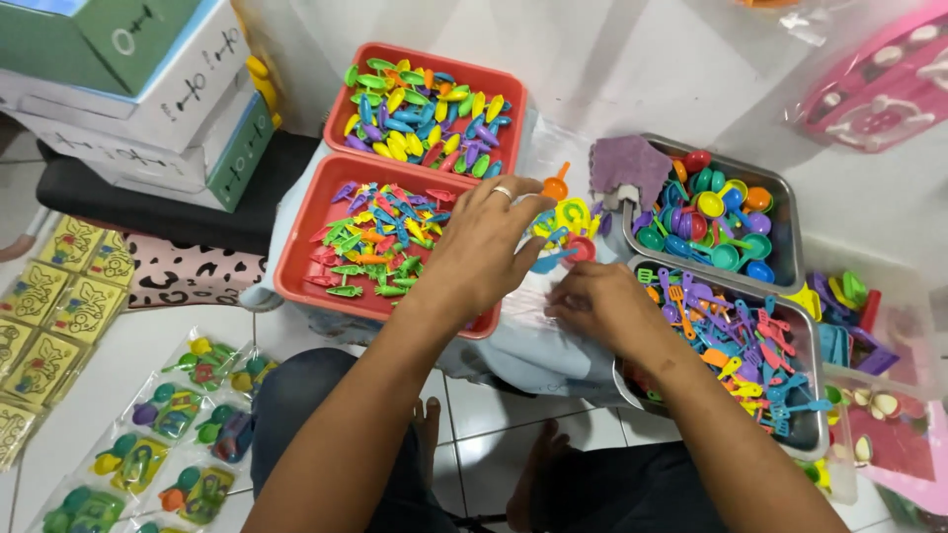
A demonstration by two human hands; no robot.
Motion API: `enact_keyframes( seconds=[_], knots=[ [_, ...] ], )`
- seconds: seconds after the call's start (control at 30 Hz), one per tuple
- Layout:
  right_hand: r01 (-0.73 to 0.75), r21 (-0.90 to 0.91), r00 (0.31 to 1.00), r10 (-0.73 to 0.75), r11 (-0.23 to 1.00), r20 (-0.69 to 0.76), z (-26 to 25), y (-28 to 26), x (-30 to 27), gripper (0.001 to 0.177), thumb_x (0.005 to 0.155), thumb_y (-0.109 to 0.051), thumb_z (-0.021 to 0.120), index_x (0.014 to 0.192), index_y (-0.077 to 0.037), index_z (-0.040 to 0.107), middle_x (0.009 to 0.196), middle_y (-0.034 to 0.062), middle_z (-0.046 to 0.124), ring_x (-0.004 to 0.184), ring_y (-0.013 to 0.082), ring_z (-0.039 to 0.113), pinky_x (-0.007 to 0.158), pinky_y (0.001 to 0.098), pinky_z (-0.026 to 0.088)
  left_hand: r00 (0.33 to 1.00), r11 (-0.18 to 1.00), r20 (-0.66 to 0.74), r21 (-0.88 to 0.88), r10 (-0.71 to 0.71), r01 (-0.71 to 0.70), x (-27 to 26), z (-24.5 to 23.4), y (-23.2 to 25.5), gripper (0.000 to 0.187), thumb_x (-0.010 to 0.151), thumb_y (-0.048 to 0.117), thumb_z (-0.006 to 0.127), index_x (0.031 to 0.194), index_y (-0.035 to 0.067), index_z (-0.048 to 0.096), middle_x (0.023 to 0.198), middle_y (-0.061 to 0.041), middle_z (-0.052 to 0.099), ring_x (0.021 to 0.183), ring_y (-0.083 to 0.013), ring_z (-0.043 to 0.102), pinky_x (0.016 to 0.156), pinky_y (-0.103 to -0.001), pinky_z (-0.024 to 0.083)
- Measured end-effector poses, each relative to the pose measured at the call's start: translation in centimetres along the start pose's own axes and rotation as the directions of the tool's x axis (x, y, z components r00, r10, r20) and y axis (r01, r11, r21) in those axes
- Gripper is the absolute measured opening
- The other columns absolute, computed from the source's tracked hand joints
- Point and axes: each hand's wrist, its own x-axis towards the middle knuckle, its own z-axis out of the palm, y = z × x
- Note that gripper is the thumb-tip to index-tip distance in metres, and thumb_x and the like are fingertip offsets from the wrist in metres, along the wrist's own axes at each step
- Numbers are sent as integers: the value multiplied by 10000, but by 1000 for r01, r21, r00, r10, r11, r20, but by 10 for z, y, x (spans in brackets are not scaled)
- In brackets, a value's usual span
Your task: The person sits on the floor and packs small plastic toy cutlery and a yellow toy plate into a clear plastic bag. They pick up various colorful plastic forks, spoons, and knives from metal trays and place them into the bag along with the plate. The person then wipes the yellow plate with a purple cloth before placing it into the bag.
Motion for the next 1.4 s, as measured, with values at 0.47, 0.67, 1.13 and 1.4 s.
enact_keyframes(
  seconds=[0.47, 0.67, 1.13, 1.4],
  knots=[
    [-90, 462, 992, 120, 882, -35, -43, 9, -5, 138, 913, -188, 738, 956, -143, 860, 976, 74, 828, 952, 279, 766, 849, 411, 570, 956, 989, 282, -143, 81, -42, -12, -15, 8, 671, 758, -127, 566, 1400, 66, 540, 1318, -216, 597, 1326, -412, 531, 1168, -640, 278],
    [-173, 512, 984, 173, 841, 48, -48, 1, -2, 125, 889, -127, 766, 945, -82, 868, 969, 106, 831, 909, 257, 748, 842, 416, 564, 950, 996, 304, -74, 75, -55, -11, -1, 3, 619, 796, -22, 585, 1403, 95, 540, 1289, -185, 628, 1307, -387, 554, 1160, -640, 301],
    [-184, 520, 966, 250, 834, -61, -39, 10, 9, 242, 882, -119, 779, 1118, -82, 820, 867, 124, 787, 784, 235, 702, 733, 392, 563, 983, 991, 143, 51, 118, -127, -4, 14, -4, 93, 842, 333, 745, 876, 247, 759, 874, 9, 716, 928, -212, 705, 944, -448, 492],
    [-65, 711, 973, 203, 700, -111, -23, 20, 35, 259, 1010, -103, 593, 1195, -79, 773, 786, 1, 690, 762, 91, 590, 708, 229, 482, 989, 994, 98, 25, 106, -109, -4, -1, 2, 63, 860, 216, 727, 880, 163, 755, 904, -58, 712, 907, -289, 709, 844, -460, 543]
  ],
)
